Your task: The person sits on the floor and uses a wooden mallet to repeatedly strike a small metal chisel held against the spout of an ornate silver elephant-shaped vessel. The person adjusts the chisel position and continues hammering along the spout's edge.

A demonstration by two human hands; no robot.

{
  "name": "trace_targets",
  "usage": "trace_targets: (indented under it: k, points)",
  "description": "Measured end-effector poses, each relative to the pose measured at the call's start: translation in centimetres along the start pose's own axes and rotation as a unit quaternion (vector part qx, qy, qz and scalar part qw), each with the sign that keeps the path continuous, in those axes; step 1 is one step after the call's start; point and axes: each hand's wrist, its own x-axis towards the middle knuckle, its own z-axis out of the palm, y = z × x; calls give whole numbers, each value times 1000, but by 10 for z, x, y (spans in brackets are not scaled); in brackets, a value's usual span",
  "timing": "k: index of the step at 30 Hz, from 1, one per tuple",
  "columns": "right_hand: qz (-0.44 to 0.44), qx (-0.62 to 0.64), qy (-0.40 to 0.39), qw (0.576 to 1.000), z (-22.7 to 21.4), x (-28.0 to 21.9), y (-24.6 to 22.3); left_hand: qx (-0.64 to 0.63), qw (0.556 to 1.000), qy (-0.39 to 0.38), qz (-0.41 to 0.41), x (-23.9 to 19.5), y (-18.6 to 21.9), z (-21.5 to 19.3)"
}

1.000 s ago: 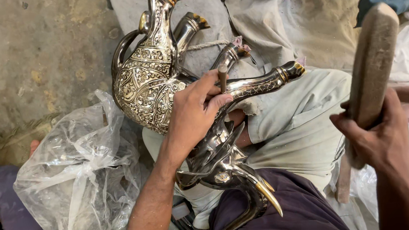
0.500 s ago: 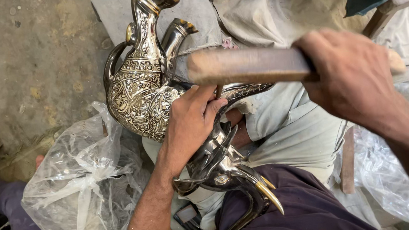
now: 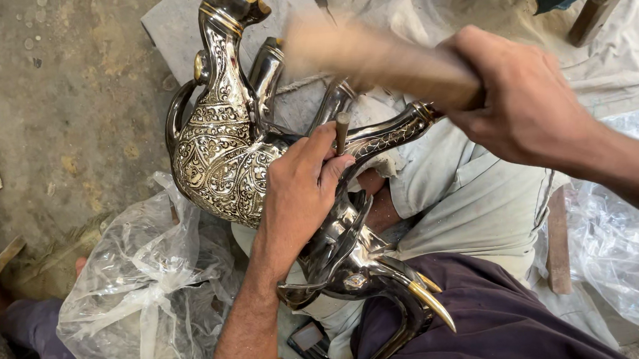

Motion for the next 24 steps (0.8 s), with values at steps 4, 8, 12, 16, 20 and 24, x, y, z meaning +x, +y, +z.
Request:
trace_targets:
  k: [4, 8, 12, 16, 20, 24]
  points:
    - [96, -66, -122, 986, 4, 6, -3, 3, 1000, -12, -14, 1, -2, 0]
    - [126, 119, -31, 984, 6, 4, -3, 3, 1000, -10, -8, -1, -6, 3]
    - [96, -5, -116, 989, 4, 3, 1, -5, 999, -38, -17, 2, -10, 7]
    - [147, 79, -110, 980, 4, 0, 1, 12, 999, -23, -20, -2, -10, 3]
    - [48, -71, -110, 990, 2, -1, -3, 14, 999, -34, -19, 1, -6, 1]
    - [68, 71, -71, 993, 4, -10, -10, 4, 999, -41, -27, 1, -3, -3]
